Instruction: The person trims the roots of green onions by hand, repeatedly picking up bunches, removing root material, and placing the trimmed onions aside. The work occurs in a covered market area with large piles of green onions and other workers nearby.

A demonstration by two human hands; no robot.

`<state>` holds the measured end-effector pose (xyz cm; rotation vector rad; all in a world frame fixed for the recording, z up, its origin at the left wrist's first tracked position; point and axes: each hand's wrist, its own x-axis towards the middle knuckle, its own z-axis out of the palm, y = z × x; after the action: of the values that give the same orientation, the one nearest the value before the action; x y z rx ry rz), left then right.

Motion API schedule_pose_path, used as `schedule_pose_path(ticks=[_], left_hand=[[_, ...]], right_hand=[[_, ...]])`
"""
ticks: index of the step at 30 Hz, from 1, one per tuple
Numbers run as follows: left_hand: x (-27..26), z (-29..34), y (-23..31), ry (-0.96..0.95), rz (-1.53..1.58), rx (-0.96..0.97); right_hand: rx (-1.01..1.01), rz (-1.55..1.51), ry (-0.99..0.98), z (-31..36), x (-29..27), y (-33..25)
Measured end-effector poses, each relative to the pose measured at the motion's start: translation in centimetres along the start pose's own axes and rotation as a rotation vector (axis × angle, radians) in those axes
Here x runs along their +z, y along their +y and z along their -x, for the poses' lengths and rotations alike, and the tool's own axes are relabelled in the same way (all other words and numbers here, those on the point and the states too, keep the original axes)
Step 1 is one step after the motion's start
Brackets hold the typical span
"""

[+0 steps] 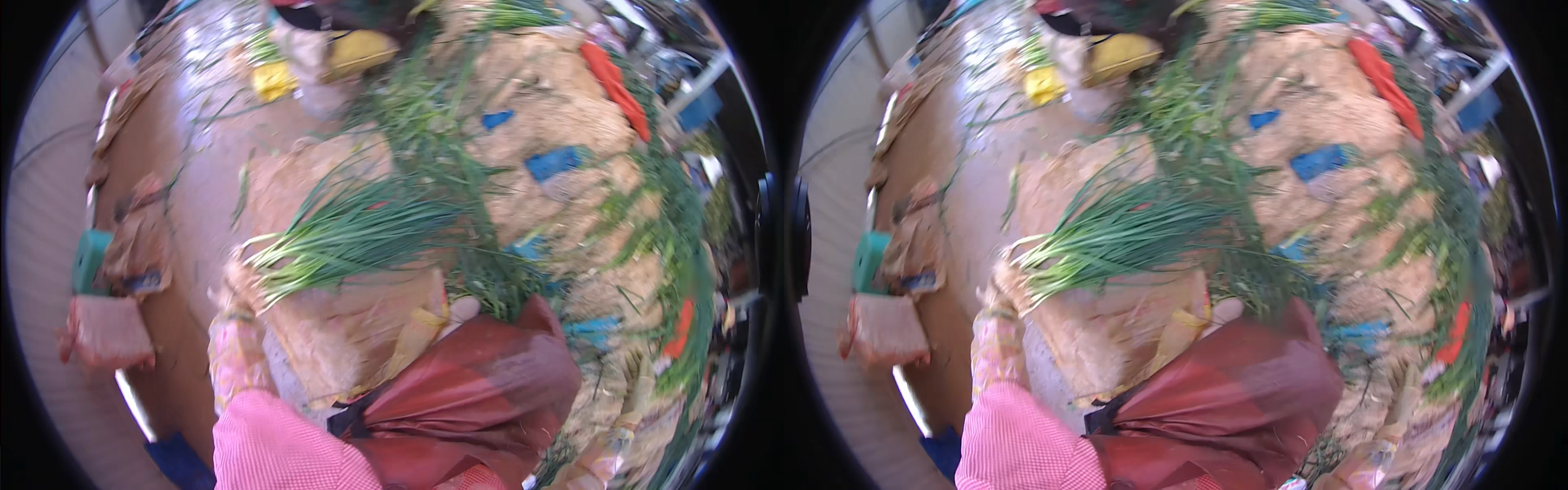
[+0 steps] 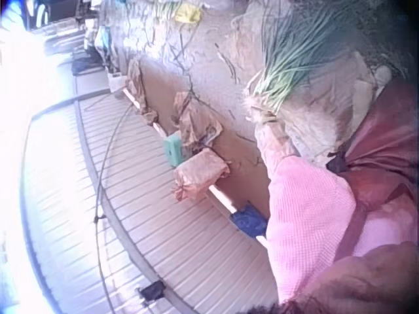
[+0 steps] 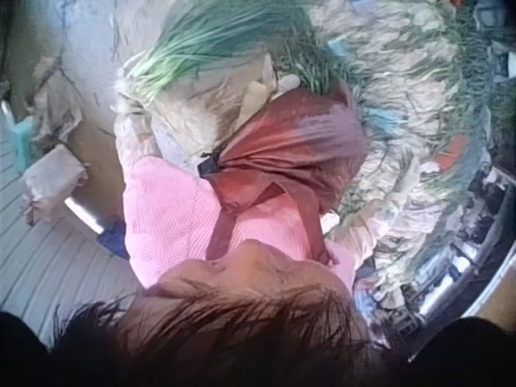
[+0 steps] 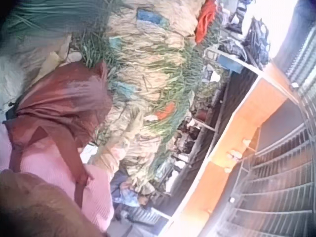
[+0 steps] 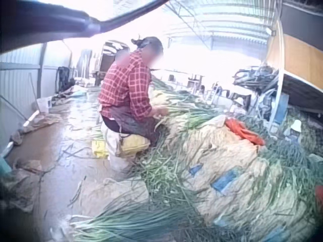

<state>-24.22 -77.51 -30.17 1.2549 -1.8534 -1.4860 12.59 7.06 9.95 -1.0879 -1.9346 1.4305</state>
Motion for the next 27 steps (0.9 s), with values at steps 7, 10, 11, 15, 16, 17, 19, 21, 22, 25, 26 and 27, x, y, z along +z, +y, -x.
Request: schedule_pose_path(ticks=[7,10,11,15,16,17,19,21,22,25,26,27], left_hand=[[7.7,9.6,-9.4,-0.567,0.63,-0.186],[12.5,17.5,-8.6,-0.84,0.749,-0.049],[14.4,22.5,-7.8,-0.581,0.178,0.379],[16.4,41.5,7.3,-1.017,0.237,0.43],[16.1,45.0,10.6,-1.095,0.298,0.397],[15.9,49.7,13.4,-1.209,0.358,0.344],[14.8,53.9,17.8,-1.323,0.425,0.315],[14.4,58.7,21.2,-1.431,0.493,0.32],[13.5,60.8,23.2,-1.491,0.517,0.302],[11.7,67.6,26.1,-1.631,0.582,0.404],[10.8,70.0,26.8,-1.686,0.625,0.389],[9.2,71.8,28.0,-1.742,0.591,0.335]], right_hand=[[0.069,0.031,0.135,9.2,-3.1,3.6],[0.072,0.167,0.103,10.3,-5.8,6.3],[0.101,0.137,0.103,10.9,-6.2,6.2],[0.214,0.07,0.275,17.1,-8.2,6.6],[0.281,0.076,0.318,18.0,-8.1,6.6],[0.21,0.203,0.345,19.3,-10.6,10.8],[0.2,0.483,0.294,20.2,-10.8,11.8],[0.069,0.563,0.343,21.5,-11.5,14.1],[0.195,0.509,0.373,21.8,-10.8,12.8],[0.114,0.654,0.415,23.2,-11.9,15.4],[0.281,0.541,0.336,23.2,-12.9,17.1],[0.254,0.55,0.333,22.9,-12.8,18.2]])
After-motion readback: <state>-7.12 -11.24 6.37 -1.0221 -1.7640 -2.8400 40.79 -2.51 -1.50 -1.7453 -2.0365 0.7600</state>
